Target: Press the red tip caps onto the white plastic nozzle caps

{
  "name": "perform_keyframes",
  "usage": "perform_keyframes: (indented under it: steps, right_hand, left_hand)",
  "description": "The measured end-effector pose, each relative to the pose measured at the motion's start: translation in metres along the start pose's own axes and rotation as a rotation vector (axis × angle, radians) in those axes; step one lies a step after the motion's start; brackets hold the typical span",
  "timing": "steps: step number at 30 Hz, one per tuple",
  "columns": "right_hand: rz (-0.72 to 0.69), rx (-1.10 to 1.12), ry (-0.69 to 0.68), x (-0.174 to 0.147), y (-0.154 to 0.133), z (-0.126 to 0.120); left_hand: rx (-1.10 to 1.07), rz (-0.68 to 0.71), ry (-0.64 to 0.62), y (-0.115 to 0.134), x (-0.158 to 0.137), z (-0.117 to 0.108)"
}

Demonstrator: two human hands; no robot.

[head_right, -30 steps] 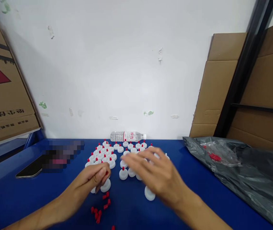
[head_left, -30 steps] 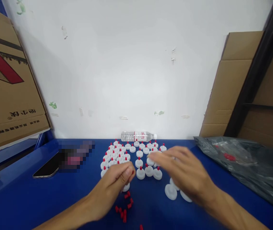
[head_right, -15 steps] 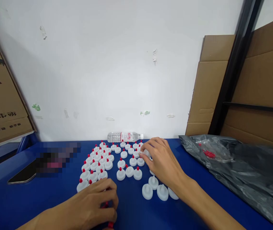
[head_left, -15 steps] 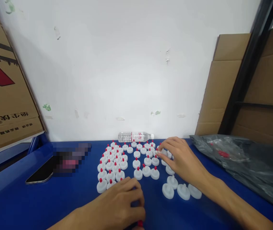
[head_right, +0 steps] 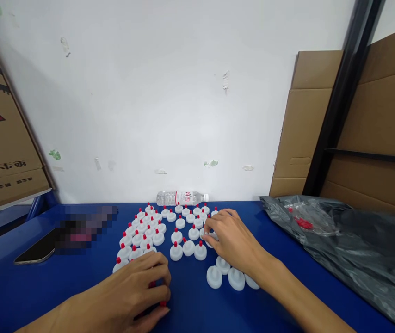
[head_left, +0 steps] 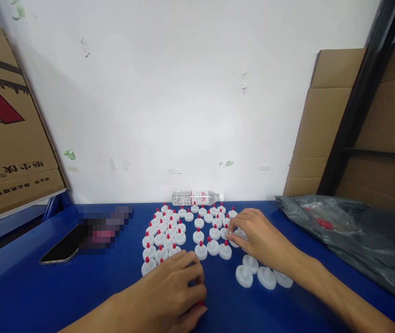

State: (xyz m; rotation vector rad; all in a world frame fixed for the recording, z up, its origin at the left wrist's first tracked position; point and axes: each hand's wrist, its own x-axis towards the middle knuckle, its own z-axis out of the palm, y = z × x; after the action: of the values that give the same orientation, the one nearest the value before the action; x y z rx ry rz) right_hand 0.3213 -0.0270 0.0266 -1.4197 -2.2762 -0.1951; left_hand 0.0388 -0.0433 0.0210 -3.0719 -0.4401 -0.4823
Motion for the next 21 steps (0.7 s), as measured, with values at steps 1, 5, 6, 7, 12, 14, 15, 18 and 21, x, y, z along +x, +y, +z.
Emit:
perform_keyframes:
  steps: [1,5,6,7,12,14,15,18,21]
  right_hand:
    - [-0.006,0.001,-0.006,0.000,0.000,0.001]
    - [-0.018,-0.012,-0.017,0.000,0.001,0.002]
    - [-0.018,-0.019,-0.018,0.000,0.001,0.001]
    - [-0.017,-0.028,-0.020,0.000,0.001,0.000]
    - [0.001,-0.093,-0.028,0.001,0.005,-0.009]
    - [0.006,-0.119,-0.040,0.001,0.007,-0.011]
    - [0.007,-0.132,-0.047,0.001,0.008,-0.011]
    - [-0.001,-0.163,-0.071,0.000,0.011,-0.009]
    - [-0.021,-0.179,-0.086,-0.002,0.014,-0.003]
  left_hand:
    - [-0.003,-0.001,-0.005,-0.001,0.000,0.000]
    - [-0.045,-0.015,-0.025,-0.002,0.000,-0.002]
    - [-0.054,-0.020,-0.028,-0.002,0.000,-0.003]
    - [-0.060,-0.030,-0.029,-0.001,0.000,-0.003]
    - [-0.077,-0.048,-0.026,0.001,-0.001,-0.003]
    - [-0.082,-0.042,-0.029,0.000,-0.002,-0.002]
    - [-0.082,-0.044,-0.030,0.000,-0.001,-0.002]
    - [-0.076,-0.050,-0.032,-0.001,-0.001,-0.002]
    - [-0.078,-0.049,-0.042,-0.001,0.000,-0.003]
